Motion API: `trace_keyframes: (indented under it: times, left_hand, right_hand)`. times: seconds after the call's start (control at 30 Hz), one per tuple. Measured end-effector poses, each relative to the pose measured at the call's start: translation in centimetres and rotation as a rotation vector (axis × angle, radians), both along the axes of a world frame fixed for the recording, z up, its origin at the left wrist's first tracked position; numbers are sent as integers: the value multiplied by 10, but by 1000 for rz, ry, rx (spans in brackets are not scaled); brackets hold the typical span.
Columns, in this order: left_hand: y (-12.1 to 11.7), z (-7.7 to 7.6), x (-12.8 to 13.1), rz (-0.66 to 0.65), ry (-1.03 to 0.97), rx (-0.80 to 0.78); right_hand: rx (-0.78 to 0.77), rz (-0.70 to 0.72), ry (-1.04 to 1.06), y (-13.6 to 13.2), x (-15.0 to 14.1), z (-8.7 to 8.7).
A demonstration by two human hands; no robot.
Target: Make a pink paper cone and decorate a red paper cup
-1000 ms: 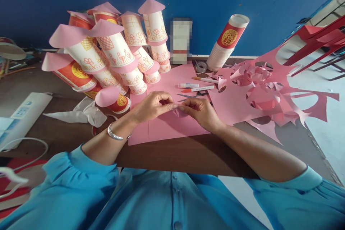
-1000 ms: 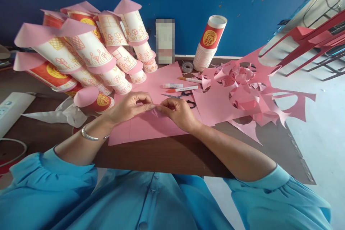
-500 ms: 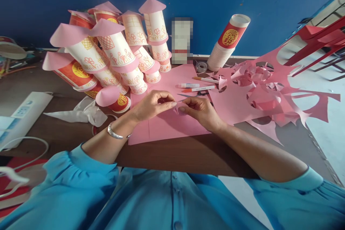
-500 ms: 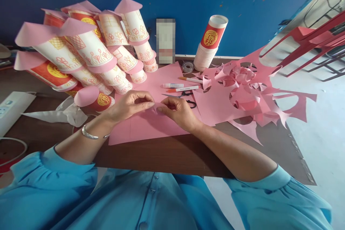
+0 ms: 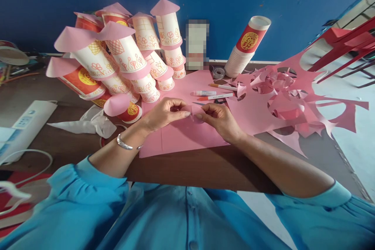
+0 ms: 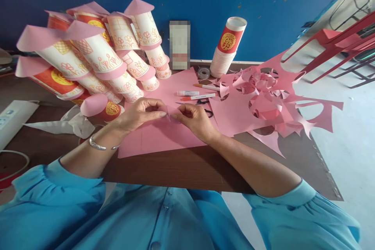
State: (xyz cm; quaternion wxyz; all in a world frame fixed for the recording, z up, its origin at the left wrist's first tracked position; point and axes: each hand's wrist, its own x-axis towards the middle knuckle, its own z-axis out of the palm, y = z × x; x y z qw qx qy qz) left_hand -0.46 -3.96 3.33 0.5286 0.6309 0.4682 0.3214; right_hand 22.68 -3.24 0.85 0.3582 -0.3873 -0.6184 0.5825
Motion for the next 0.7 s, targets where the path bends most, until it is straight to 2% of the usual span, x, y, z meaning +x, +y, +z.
trace_keyframes:
  times: [0.33,0.53,0.7]
  left_hand:
    - [1,-2,0,36,-88,-94]
    - [3,-9,-3,57,-154,-122]
    - [3,-9,-5,10,-178,-161]
  right_hand:
    - [-3,-43,11,1,1,-2]
    - [9,-47,18,1,1,-1]
    - [7,-35,23,2,2,-1]
